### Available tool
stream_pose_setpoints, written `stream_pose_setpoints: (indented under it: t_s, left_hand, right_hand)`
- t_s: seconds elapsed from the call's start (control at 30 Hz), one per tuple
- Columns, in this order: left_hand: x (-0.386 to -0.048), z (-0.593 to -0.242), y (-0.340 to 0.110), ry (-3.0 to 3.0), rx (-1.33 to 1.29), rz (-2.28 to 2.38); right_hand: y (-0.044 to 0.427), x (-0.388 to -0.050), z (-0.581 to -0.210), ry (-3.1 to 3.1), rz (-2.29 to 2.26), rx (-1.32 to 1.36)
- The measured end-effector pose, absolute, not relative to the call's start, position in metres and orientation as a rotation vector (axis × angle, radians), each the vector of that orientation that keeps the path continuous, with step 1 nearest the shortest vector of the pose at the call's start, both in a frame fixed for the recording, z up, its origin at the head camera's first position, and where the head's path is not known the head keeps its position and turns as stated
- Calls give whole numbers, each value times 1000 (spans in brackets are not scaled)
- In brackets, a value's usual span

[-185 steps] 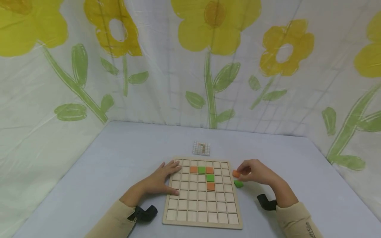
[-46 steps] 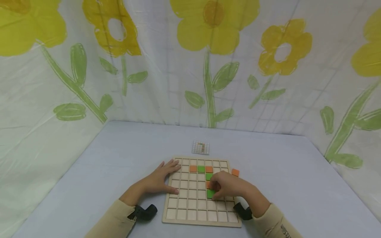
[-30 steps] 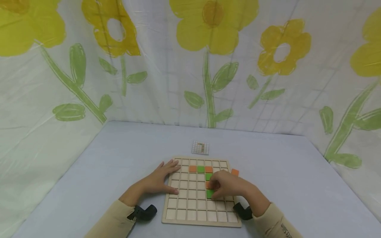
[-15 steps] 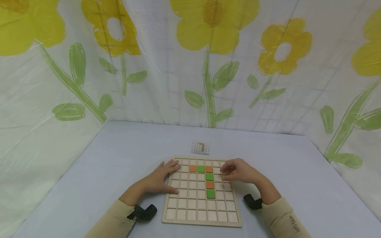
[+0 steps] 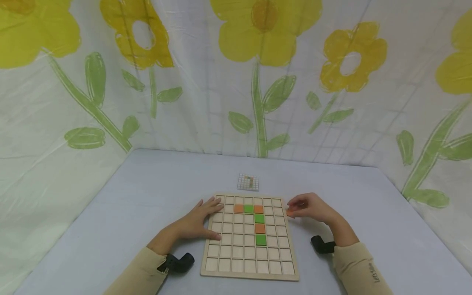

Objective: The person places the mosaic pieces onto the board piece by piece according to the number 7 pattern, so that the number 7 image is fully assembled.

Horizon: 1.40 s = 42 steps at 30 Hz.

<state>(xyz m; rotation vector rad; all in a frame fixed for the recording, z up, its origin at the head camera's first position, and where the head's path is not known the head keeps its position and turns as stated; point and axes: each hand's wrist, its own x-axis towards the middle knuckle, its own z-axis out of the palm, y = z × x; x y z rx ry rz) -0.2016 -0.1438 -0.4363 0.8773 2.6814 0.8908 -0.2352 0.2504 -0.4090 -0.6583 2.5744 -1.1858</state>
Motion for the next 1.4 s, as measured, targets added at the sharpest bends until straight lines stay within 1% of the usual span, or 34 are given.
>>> stream_pose_setpoints:
  t_s: [0.33,0.83,1.1,1.4]
  left_hand:
    - [-201,-437,-144,2684,874,890]
    - [-202,-436,-143,2678,908,901]
    - [-201,-436,-143,2680,870,878]
    - [-203,-438,-144,2680,883,890]
  right_hand:
    - [259,-236,-416,2562,-1202,-534]
    - [257,-236,-421,2624,-1147,-521]
    - [258,-233,-425,2655,-1155,-413]
    - [261,-236,-424,2654,-1154,-402]
